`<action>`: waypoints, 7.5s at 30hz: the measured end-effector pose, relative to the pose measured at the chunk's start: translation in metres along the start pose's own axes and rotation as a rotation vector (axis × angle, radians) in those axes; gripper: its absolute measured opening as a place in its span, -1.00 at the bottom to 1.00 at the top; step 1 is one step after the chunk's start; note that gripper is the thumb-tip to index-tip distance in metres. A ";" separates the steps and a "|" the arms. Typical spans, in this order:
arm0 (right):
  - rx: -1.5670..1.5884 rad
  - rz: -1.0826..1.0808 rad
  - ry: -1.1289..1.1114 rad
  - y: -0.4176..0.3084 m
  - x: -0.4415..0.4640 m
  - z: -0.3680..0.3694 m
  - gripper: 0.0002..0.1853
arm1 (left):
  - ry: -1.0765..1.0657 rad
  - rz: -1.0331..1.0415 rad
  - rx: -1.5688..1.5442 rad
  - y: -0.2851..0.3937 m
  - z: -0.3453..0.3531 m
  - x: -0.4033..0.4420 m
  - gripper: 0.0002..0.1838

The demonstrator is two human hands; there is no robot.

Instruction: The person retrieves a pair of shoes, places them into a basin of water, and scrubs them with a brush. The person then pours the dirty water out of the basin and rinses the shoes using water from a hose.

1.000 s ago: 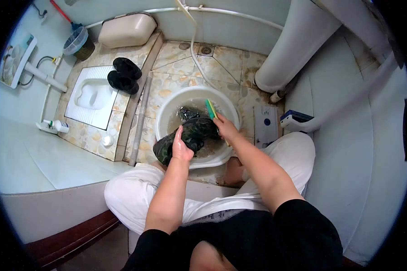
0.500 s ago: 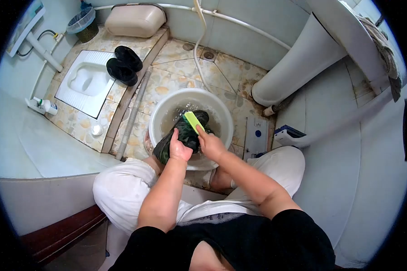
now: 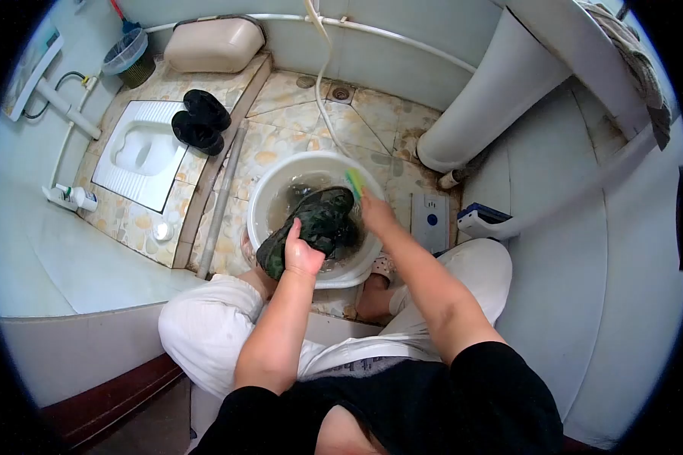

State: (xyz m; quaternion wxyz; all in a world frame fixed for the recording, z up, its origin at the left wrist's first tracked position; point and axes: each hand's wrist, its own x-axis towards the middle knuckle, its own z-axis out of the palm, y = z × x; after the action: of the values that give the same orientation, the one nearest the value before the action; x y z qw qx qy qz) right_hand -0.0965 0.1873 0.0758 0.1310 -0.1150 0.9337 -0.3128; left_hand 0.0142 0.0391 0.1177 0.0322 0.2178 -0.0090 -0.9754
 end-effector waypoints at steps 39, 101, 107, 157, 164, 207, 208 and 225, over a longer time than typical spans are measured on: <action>-0.166 -0.407 -0.045 -0.100 -0.035 -0.015 -0.58 | -0.045 0.133 0.118 0.012 -0.003 0.016 -0.67; 0.115 -0.155 -0.472 -0.043 0.015 0.065 0.13 | 0.939 -0.078 0.382 0.014 -0.102 0.032 -0.40; 0.819 0.071 -0.614 -0.078 -0.015 0.011 0.05 | 0.243 -0.298 0.043 0.018 -0.058 0.035 -0.48; -0.552 -0.351 -0.125 -0.082 -0.052 -0.013 -0.55 | 0.245 0.029 0.048 0.007 -0.034 0.043 -0.69; -0.468 -0.409 -0.148 -0.089 -0.053 -0.015 -0.58 | 0.189 0.006 0.019 0.016 -0.017 0.038 -0.74; 1.032 -0.211 -0.622 -0.129 -0.053 -0.094 -0.23 | -0.360 -0.317 -0.093 0.000 0.063 -0.014 -0.69; 1.007 -0.122 -0.539 -0.130 -0.050 -0.094 -0.19 | -0.423 -0.329 -0.086 0.004 0.059 -0.009 -0.64; 1.192 0.262 -0.489 -0.052 0.006 -0.038 -0.43 | 0.188 0.247 0.239 0.022 0.036 0.010 -0.70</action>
State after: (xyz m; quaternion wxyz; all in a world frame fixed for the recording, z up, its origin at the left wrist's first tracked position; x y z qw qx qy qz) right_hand -0.1076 0.1658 0.1362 0.4177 0.0242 0.5499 -0.7229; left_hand -0.0086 0.0172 0.1464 0.1263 0.3077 -0.1482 -0.9314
